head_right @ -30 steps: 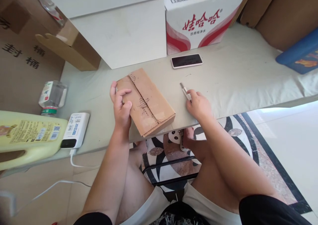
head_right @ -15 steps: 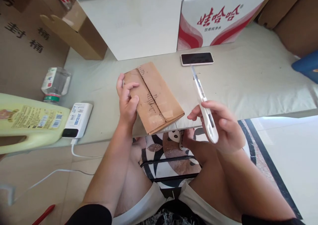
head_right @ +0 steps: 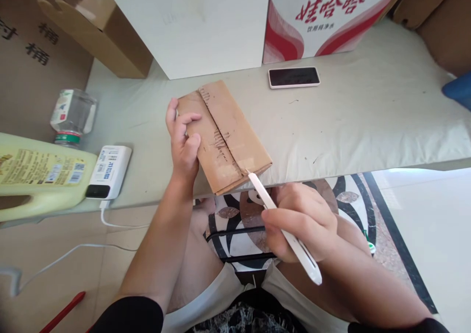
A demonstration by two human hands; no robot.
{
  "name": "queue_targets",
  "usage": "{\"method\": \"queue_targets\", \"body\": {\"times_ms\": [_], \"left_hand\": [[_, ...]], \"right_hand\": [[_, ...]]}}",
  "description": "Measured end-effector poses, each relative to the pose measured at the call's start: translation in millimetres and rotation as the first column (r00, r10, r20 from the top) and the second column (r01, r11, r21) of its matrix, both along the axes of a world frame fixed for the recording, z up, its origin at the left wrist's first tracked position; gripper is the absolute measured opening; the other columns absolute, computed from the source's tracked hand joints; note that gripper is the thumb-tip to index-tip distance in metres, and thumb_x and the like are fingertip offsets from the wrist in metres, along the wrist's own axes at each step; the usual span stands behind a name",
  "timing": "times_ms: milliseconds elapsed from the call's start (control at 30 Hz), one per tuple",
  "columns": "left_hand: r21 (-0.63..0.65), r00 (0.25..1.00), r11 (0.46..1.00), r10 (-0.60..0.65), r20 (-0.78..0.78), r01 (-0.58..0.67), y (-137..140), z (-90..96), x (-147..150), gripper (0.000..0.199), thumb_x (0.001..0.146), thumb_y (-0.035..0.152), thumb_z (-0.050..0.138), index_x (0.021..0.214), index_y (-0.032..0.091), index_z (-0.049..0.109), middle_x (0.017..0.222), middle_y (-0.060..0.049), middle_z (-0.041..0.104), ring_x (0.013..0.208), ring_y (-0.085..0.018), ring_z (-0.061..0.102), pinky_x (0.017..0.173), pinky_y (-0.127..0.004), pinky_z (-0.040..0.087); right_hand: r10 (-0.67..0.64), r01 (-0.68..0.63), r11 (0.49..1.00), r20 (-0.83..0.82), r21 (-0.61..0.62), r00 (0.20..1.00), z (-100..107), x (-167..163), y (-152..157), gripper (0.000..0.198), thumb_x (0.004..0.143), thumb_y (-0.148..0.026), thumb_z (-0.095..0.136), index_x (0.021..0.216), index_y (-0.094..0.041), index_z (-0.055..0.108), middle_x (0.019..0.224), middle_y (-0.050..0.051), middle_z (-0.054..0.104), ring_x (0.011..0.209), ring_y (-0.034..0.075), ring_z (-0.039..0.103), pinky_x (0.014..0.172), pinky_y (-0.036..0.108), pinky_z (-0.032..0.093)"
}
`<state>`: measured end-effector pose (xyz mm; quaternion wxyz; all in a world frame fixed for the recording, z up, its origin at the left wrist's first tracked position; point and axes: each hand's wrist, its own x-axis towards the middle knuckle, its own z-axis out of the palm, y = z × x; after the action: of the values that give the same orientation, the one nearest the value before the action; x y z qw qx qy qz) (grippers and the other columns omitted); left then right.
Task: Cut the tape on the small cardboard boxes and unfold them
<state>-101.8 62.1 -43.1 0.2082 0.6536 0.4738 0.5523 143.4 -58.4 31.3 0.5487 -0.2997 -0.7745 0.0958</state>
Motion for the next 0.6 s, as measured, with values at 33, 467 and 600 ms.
{"method": "queue_targets", "body": {"times_ms": [33, 467, 600], "left_hand": [[0.001, 1.0, 1.0, -0.001, 0.007, 0.001, 0.0, -0.1, 0.2, 0.056, 0.084, 0.075, 0.052, 0.111, 0.027, 0.065, 0.165, -0.006, 0.032, 0.153, -0.031, 0.028, 0.127, -0.047, 0.028], [-0.005, 0.999, 1.0, -0.007, -0.038, 0.007, 0.3, 0.3, -1.4, 0.054, 0.086, 0.074, 0.05, 0.111, 0.028, 0.064, 0.166, -0.005, 0.03, 0.155, -0.032, 0.026, 0.126, -0.049, 0.029], [-0.012, 0.999, 1.0, -0.003, -0.048, 0.003, 0.9, -0.6, -2.3, 0.054, 0.087, 0.074, 0.049, 0.111, 0.028, 0.064, 0.166, -0.004, 0.03, 0.155, -0.03, 0.026, 0.127, -0.048, 0.028]], "right_hand": [[-0.009, 0.01, 1.0, 0.033, -0.025, 0.999, 2.0, -1.4, -2.9, 0.021, 0.079, 0.0, 0.056, 0.085, -0.019, 0.061, 0.065, -0.004, 0.046, 0.052, 0.01, 0.048, 0.045, 0.028, 0.046], [-0.018, 0.043, 0.997, 0.356, -0.065, 0.934, 14.3, -2.6, -13.4, 0.023, 0.076, 0.001, 0.062, 0.087, -0.02, 0.059, 0.065, -0.001, 0.054, 0.064, 0.014, 0.062, 0.054, 0.028, 0.055], [-0.074, 0.105, 0.992, 0.369, -0.065, 0.926, 15.3, -3.3, -16.0, 0.021, 0.077, -0.001, 0.062, 0.085, -0.02, 0.058, 0.065, -0.002, 0.055, 0.064, 0.013, 0.064, 0.055, 0.026, 0.055]]}}
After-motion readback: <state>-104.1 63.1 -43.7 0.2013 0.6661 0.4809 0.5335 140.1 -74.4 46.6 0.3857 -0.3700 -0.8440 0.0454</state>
